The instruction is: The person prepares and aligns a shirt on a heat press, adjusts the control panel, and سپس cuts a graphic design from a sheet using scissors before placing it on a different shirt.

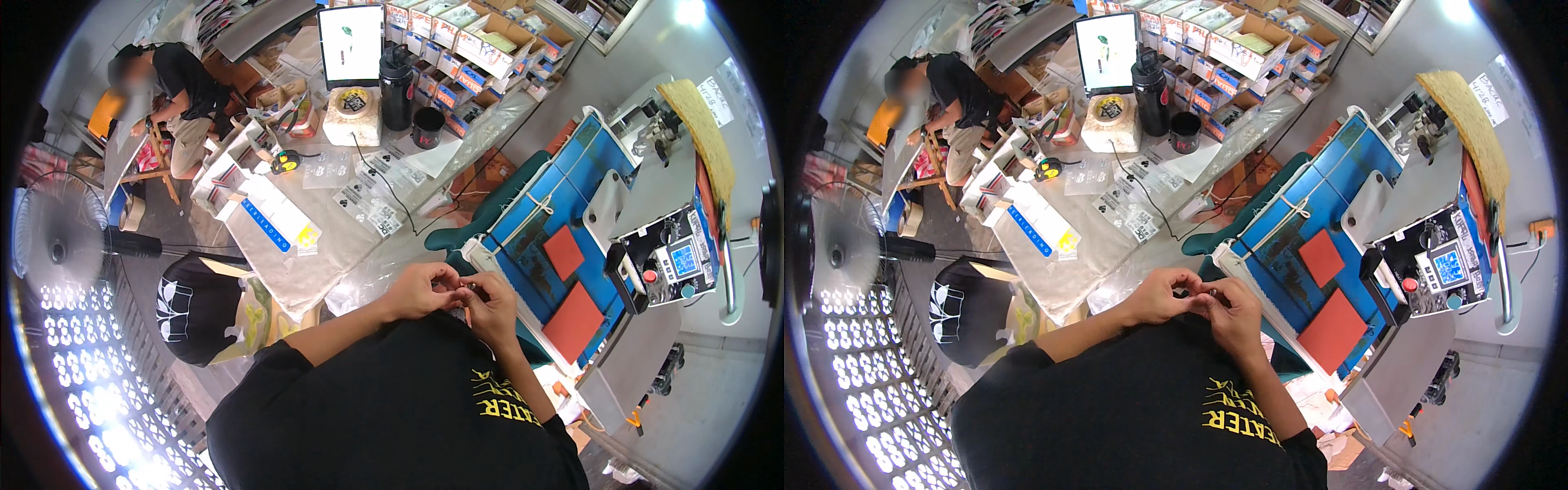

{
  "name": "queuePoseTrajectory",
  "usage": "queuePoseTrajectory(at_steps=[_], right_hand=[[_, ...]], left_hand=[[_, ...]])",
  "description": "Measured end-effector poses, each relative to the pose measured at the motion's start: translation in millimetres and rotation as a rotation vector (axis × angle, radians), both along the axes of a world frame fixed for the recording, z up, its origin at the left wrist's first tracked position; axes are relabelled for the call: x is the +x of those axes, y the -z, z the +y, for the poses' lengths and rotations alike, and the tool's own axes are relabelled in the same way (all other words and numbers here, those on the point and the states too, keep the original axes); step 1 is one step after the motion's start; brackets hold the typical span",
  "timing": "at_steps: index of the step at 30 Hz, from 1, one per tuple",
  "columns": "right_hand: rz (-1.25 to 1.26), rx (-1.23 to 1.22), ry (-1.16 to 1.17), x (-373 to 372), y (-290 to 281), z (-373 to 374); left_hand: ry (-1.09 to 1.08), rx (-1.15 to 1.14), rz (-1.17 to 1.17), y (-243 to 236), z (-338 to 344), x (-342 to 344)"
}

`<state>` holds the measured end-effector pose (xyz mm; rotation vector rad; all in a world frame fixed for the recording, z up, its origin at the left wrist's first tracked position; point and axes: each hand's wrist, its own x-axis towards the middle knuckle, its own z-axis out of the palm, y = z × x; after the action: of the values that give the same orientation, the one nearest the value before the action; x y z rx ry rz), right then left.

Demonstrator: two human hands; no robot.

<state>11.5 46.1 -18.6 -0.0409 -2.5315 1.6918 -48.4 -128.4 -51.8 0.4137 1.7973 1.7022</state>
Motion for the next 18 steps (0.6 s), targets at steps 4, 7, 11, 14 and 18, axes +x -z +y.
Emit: queuePoseTrajectory(at_steps=[4,7,11,14,18], right_hand=[[-0.096,-0.273,-0.067,7,4,6],[-0.131,-0.454,-0.092,14,11,9],[-0.183,-0.606,0.002,18,23,9],[-0.238,-0.650,0.185,17,18,9],[-0.248,-0.599,0.258,10,14,12]], left_hand=[[0.150,0.209,-0.007,-2,1,-5],[0.250,0.290,-0.022,-12,-3,-8],[0.250,0.151,0.140,-9,-11,-13],[0.007,0.228,0.095,1,-7,-10],[-0.313,0.310,0.128,8,6,-6]])
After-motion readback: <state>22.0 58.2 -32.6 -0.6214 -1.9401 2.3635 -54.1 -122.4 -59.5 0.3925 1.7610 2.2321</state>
